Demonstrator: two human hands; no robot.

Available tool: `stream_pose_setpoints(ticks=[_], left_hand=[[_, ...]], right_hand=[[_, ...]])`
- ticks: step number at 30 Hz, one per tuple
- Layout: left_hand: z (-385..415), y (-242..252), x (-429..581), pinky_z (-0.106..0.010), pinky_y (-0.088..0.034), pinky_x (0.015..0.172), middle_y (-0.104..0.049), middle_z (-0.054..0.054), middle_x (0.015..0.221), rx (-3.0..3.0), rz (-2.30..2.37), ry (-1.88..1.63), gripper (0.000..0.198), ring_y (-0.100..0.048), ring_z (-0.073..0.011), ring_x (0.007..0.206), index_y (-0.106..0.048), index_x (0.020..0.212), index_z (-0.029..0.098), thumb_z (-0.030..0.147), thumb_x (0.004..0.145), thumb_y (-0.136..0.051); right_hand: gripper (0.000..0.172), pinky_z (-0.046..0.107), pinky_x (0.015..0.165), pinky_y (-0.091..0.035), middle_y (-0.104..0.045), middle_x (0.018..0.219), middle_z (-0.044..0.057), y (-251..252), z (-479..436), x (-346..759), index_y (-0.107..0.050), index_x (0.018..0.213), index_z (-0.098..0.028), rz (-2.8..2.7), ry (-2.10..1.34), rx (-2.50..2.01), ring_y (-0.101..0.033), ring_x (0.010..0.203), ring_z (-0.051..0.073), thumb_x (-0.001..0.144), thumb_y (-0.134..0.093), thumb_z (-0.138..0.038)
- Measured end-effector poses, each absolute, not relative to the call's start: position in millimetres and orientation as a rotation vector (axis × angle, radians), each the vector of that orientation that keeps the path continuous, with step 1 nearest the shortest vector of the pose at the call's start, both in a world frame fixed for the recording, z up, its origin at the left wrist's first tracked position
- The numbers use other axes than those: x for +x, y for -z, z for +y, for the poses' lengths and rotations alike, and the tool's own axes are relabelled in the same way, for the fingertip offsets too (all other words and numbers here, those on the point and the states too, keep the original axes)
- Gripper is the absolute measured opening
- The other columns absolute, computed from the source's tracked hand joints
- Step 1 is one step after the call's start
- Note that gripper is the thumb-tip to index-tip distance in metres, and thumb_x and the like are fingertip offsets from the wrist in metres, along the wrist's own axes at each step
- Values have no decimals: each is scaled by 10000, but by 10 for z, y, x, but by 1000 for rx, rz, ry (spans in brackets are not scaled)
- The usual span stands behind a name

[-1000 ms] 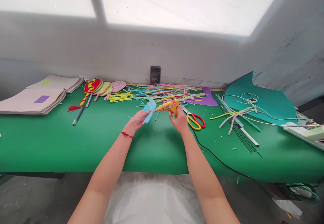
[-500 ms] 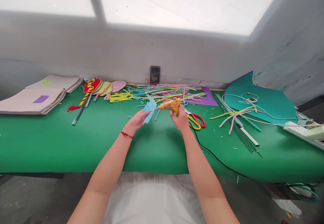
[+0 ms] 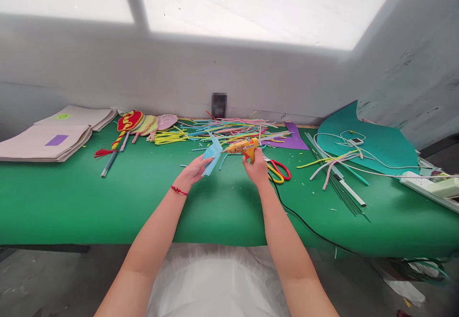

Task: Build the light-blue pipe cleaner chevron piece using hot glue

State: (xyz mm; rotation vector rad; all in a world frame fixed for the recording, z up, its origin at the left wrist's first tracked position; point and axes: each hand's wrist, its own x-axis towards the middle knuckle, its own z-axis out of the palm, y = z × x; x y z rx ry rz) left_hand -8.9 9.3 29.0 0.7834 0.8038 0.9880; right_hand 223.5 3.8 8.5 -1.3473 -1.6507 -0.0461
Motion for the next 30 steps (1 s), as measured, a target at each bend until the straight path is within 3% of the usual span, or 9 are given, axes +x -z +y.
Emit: stream_pose_setpoints(ticks=[6, 16, 25, 30], left_hand=[[79, -320, -82, -179, -518, 502, -702, -4, 740, 777, 804, -980, 126, -610, -80, 515, -631, 935, 137, 108, 812, -627], [92, -298, -84, -174, -511, 506, -706, -16, 787, 769, 741, -981, 199, -618, -76, 534, -629, 970, 126, 77, 778, -651], [110, -254, -79, -181, -527, 544, -716, -22, 852, 755, 764, -985, 317, -639, -87, 578, -627, 1104, 161, 113, 791, -649], [104, -273, -81, -178, -501, 510, -697, -9, 801, 768, 787, -996, 279, -598, -70, 528, -626, 1068, 154, 132, 792, -661]], right_hand=[[201, 296, 594, -419, -493, 895, 58, -68, 58, 2257, -465, 970, -204, -1629, 34, -1377, -476, 690, 174, 824, -500, -337], [169, 273, 549, -400, -489, 875, 37, -84, 44, 2252, -459, 937, -215, -1598, 14, -1377, -451, 628, 144, 822, -503, -331], [182, 300, 614, -442, -494, 878, 50, -65, 69, 2255, -464, 952, -213, -1605, 21, -1344, -482, 690, 169, 820, -501, -332], [177, 293, 579, -434, -485, 878, 46, -82, 49, 2246, -458, 945, -213, -1598, -35, -1357, -456, 636, 151, 818, -501, -329]])
